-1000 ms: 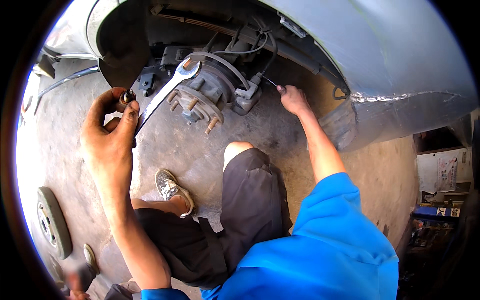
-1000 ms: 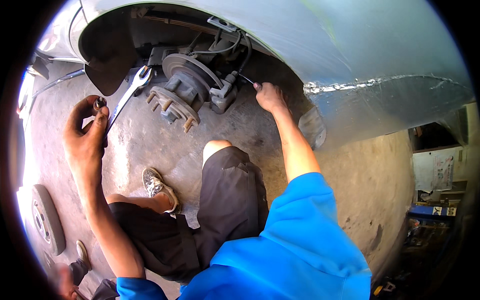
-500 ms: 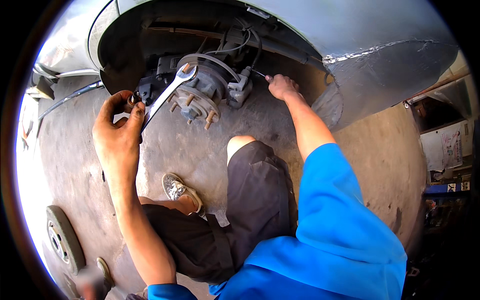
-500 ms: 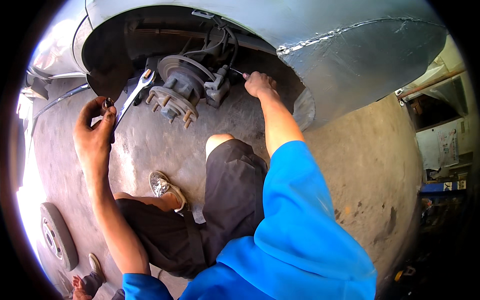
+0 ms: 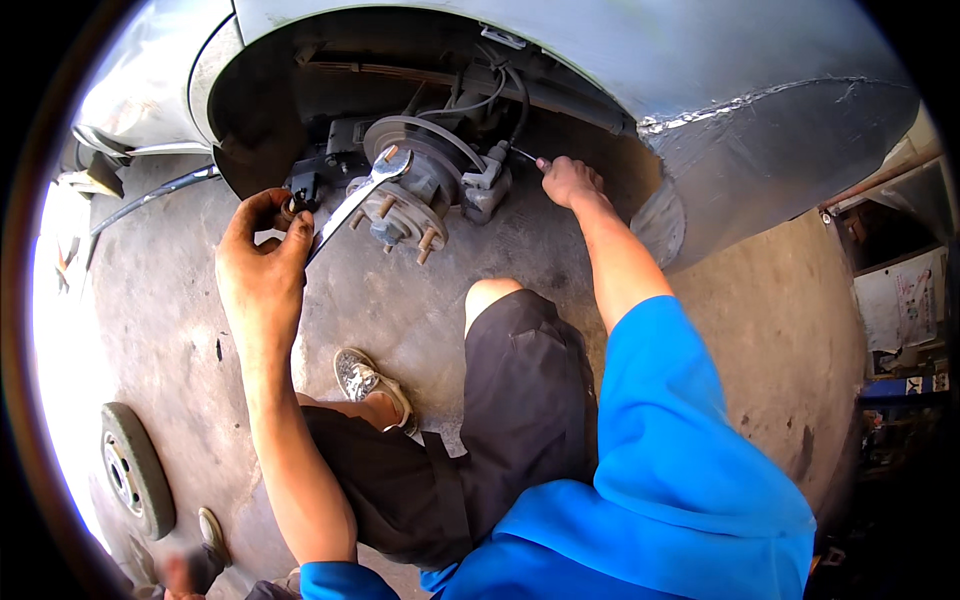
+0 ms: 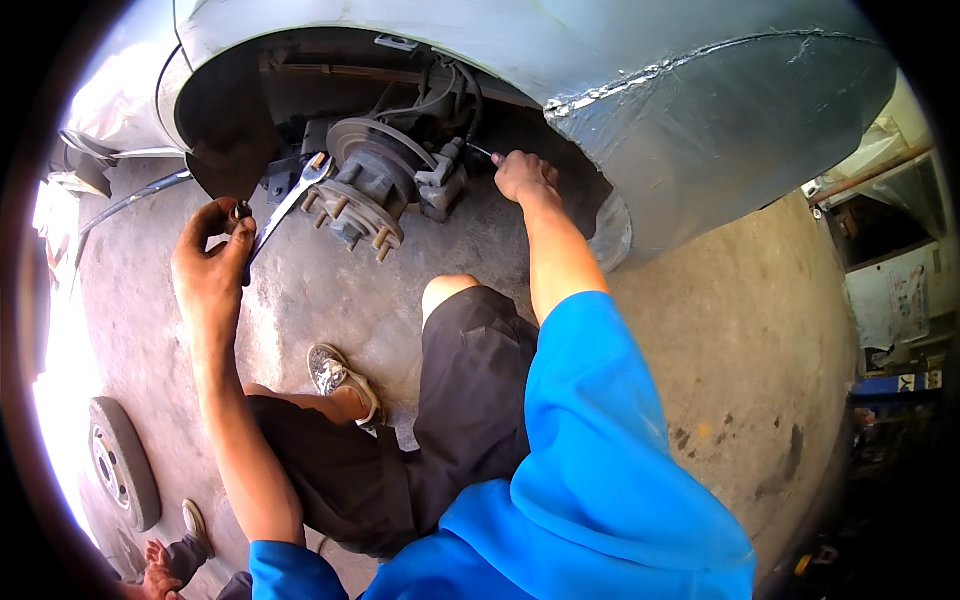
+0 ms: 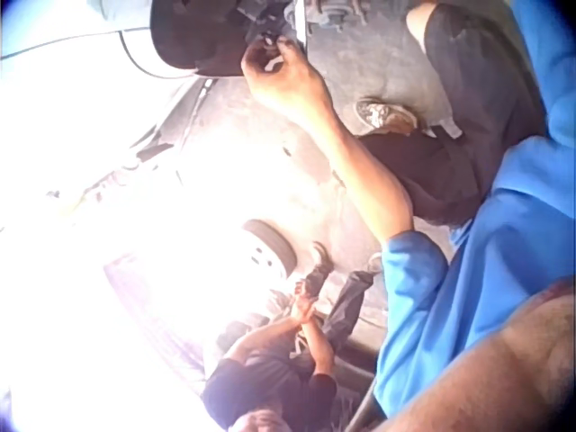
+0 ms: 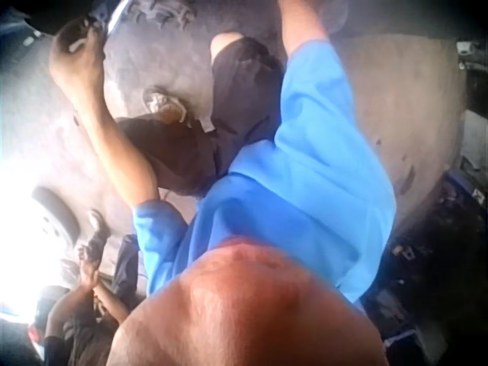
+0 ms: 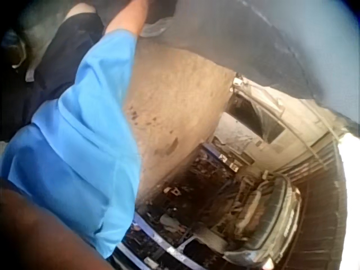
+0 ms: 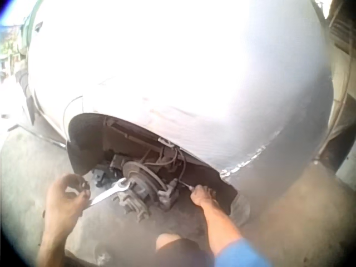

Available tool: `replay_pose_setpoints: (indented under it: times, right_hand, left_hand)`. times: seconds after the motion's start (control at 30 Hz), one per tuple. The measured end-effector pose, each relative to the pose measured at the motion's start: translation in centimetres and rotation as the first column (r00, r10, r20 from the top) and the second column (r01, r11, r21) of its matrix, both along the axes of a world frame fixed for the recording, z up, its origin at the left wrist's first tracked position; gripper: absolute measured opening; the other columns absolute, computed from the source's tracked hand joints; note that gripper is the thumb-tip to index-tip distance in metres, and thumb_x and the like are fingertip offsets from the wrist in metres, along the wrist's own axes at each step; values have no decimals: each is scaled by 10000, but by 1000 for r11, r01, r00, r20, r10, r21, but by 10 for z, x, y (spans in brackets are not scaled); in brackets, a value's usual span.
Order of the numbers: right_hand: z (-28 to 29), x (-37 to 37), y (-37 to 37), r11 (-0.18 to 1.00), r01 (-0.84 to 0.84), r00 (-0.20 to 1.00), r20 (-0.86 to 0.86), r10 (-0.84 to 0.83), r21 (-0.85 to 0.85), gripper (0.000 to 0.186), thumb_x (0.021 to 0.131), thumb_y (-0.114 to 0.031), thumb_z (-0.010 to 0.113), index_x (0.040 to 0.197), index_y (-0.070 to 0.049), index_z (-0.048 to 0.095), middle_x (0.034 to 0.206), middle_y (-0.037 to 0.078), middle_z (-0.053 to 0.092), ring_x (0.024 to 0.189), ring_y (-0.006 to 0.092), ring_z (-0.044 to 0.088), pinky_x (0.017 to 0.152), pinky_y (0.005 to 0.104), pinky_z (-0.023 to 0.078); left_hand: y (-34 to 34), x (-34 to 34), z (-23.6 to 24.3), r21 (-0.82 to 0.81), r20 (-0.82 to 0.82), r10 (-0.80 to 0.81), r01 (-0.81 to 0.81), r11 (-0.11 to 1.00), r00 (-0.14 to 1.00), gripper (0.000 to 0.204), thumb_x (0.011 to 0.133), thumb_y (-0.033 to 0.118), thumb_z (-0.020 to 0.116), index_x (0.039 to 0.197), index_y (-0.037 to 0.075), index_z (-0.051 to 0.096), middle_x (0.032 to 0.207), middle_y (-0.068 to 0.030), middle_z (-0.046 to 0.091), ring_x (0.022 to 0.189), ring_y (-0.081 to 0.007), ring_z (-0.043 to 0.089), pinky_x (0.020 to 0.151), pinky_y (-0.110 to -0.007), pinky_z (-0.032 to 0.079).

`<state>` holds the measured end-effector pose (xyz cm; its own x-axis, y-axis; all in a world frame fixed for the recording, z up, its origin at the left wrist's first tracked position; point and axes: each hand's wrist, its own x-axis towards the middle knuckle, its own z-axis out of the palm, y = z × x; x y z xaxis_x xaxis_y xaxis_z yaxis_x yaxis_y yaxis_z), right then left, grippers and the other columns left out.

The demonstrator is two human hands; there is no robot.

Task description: The person is using a wrench to loosen and remove bolts from a vehicle's brake caliper and rotor assembly.

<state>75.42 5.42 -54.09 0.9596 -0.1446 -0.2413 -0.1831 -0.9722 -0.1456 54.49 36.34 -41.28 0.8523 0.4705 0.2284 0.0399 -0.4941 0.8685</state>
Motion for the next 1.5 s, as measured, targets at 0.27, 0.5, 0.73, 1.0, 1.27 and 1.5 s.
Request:
replay_pose_setpoints:
  times: [0.27,0.5,0.73,1.0,1.27,1.5]
  right_hand:
    - [-2,1,-3,999,-33,999,42,33,-1,504,961,-493,398,1123,-98,665,1179,185,625,1158,355,560,954,456,439]
    - [-4,-1,-2,999,-21,993,114,26,-44,494,959,-494,405,1094,-104,677,1151,172,641,1141,344,574,935,447,452]
    - [-3,1,-5,999,-51,997,61,51,-2,516,963,-499,389,1109,-89,667,1168,198,623,1157,369,553,959,467,429]
    - [-9,-4,-6,998,-44,993,107,48,-44,528,970,-499,370,1106,-84,667,1134,201,639,1116,373,581,939,477,446]
    - [-6,4,-7,998,-64,993,95,65,-16,490,960,-487,406,1049,-99,692,1091,164,665,1073,345,613,887,448,477]
    - [-17,-3,-13,997,-72,971,231,65,23,478,961,-476,410,1064,-97,681,1113,209,639,1079,378,593,922,475,446]
  left_hand:
    - [-8,15,1,60,-4,20,-20,998,1000,238,817,101,689,1015,-25,647,842,-79,654,742,-116,594,692,-262,499]
    - [-5,19,-5,124,14,-17,15,992,1000,256,835,131,686,1048,-3,639,842,-57,643,636,-82,549,548,-238,444]
    - [-6,24,-13,172,22,-32,28,985,999,266,844,144,685,1062,0,634,830,-48,641,564,-67,525,466,-224,417]
    - [-31,5,0,101,-17,-1,3,995,1000,272,793,104,694,1031,-17,642,839,-88,658,666,-137,583,677,-279,486]
    - [-17,14,-8,132,-44,20,-14,991,999,262,809,102,688,1040,-13,639,860,-85,659,688,-137,597,684,-278,493]
    - [-19,18,-11,64,-94,-48,54,997,994,230,834,49,670,1050,-18,628,873,-54,631,744,-107,574,679,-235,479]
